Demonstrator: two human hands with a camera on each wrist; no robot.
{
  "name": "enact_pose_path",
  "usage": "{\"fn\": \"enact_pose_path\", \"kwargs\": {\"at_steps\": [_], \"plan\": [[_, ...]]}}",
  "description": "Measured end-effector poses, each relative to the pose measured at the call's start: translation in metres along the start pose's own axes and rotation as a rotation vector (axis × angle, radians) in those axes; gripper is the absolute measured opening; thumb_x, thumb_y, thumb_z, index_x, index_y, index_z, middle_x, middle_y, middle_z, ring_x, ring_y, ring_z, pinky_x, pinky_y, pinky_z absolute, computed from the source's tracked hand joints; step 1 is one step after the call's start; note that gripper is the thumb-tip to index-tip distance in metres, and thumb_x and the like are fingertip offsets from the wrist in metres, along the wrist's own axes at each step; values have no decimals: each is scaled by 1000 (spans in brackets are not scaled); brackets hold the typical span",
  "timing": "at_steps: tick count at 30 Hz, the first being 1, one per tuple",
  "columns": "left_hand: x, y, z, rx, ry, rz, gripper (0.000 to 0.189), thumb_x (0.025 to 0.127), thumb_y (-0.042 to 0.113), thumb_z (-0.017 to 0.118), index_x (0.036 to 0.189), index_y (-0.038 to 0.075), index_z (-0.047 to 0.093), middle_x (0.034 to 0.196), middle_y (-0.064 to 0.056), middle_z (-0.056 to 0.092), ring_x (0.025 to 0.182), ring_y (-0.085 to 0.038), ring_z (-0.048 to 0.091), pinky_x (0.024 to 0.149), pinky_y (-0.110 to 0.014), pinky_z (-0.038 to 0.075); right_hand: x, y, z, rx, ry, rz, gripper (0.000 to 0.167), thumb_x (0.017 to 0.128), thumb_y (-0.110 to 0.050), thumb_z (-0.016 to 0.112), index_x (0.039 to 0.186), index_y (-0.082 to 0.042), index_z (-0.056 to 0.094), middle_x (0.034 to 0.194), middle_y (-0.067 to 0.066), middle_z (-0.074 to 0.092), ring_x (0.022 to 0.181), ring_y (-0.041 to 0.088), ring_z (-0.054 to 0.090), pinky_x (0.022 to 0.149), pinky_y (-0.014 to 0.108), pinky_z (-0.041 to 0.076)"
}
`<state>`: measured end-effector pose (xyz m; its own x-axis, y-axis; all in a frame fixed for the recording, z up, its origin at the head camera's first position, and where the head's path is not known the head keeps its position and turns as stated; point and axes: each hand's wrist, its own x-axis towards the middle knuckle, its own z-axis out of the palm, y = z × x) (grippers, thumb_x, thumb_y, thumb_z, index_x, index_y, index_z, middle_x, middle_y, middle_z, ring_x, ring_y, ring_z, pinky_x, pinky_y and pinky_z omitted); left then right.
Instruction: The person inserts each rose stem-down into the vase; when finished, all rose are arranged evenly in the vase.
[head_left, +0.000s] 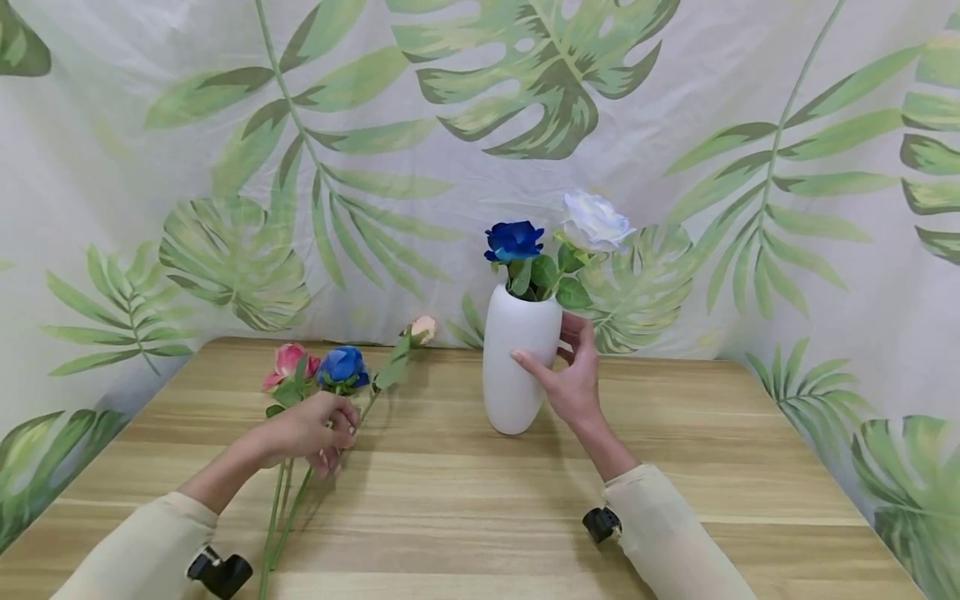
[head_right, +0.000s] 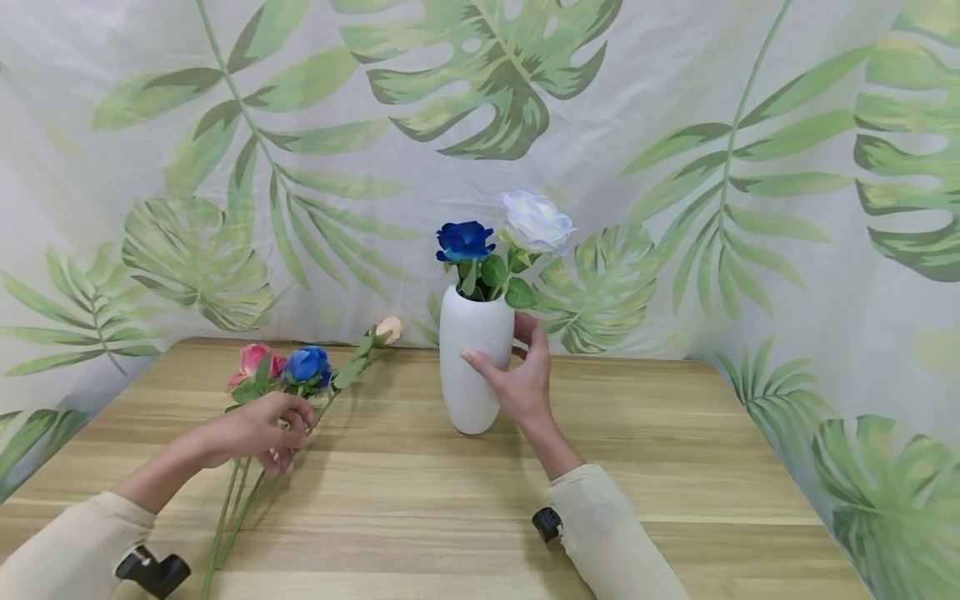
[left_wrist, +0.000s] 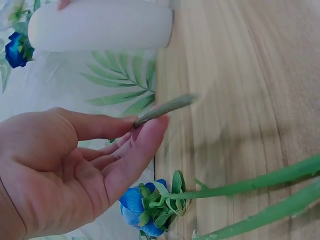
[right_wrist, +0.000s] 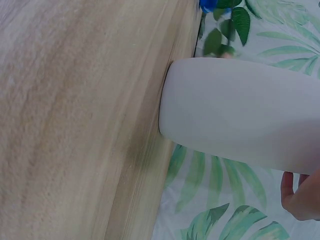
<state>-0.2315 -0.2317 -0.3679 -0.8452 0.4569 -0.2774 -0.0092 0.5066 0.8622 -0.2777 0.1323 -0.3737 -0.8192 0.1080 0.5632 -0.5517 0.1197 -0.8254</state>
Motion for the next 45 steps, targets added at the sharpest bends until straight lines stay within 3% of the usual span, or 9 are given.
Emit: {"fn": "enact_pose_path", "kwargs": {"at_steps": [5, 12, 16, 24, 32, 37, 42, 45], "plan": [[-2, 0, -2, -77, -67, 17, 16, 104, -5, 53, 117, -10, 44, 95, -21, 63, 74, -38, 73, 61, -42, 64, 0, -1, 0, -2, 0, -1, 72, 78, -3, 86, 137, 2, 45, 131, 18, 54, 117, 30, 56, 99, 49, 50], [3, 0, 2, -144, -172, 133, 17, 111, 1, 37, 122, -1, 24, 91, -25, 66, 79, -50, 71, 66, -50, 65, 0, -1, 0, -2, 4, 2, 72, 78, -2, 86, 137, 2, 45, 131, 18, 54, 117, 30, 55, 99, 49, 50], [6, 6, 6, -180, -170, 173, 17, 112, 2, 35, 123, 1, 23, 90, -19, 63, 80, -47, 71, 66, -50, 64, 0, -1, 1, 0, 2, 5, 73, 78, -2, 86, 137, 2, 45, 132, 18, 54, 117, 30, 56, 98, 48, 50], [6, 21, 9, -262, -159, 239, 36, 105, -9, 47, 129, -2, 20, 95, -18, 63, 83, -33, 74, 71, -50, 65, 0, -2, 1, -3, 3, -12, 74, 77, -4, 87, 138, 0, 46, 132, 16, 55, 116, 28, 57, 96, 44, 51], [7, 34, 12, -320, -187, 285, 40, 104, -11, 46, 131, 2, 19, 98, -19, 60, 87, -32, 70, 81, -63, 61, -1, -1, 1, -4, 2, -6, 73, 77, -4, 86, 138, 0, 46, 132, 16, 55, 116, 29, 57, 97, 45, 50], [8, 42, 17, -281, -120, 380, 39, 105, -10, 48, 133, 2, 23, 99, -25, 58, 89, -36, 71, 79, -58, 63, -1, -1, 1, -6, 4, 1, 72, 78, -4, 86, 138, 1, 46, 132, 17, 55, 116, 29, 57, 98, 47, 50], [14, 53, 27, -279, 67, 485, 37, 102, -14, 51, 134, -6, 33, 95, -19, 60, 85, -31, 74, 77, -55, 63, -1, -1, 1, -4, 8, -5, 72, 78, -3, 86, 138, 1, 47, 131, 16, 55, 116, 29, 57, 97, 45, 51], [19, 59, 31, -289, 174, 514, 29, 101, -15, 53, 128, -12, 42, 94, -15, 64, 83, -27, 75, 77, -52, 64, 0, 0, 1, -5, 10, -9, 71, 78, -3, 86, 138, 0, 47, 132, 16, 55, 116, 28, 57, 96, 43, 51]]}}
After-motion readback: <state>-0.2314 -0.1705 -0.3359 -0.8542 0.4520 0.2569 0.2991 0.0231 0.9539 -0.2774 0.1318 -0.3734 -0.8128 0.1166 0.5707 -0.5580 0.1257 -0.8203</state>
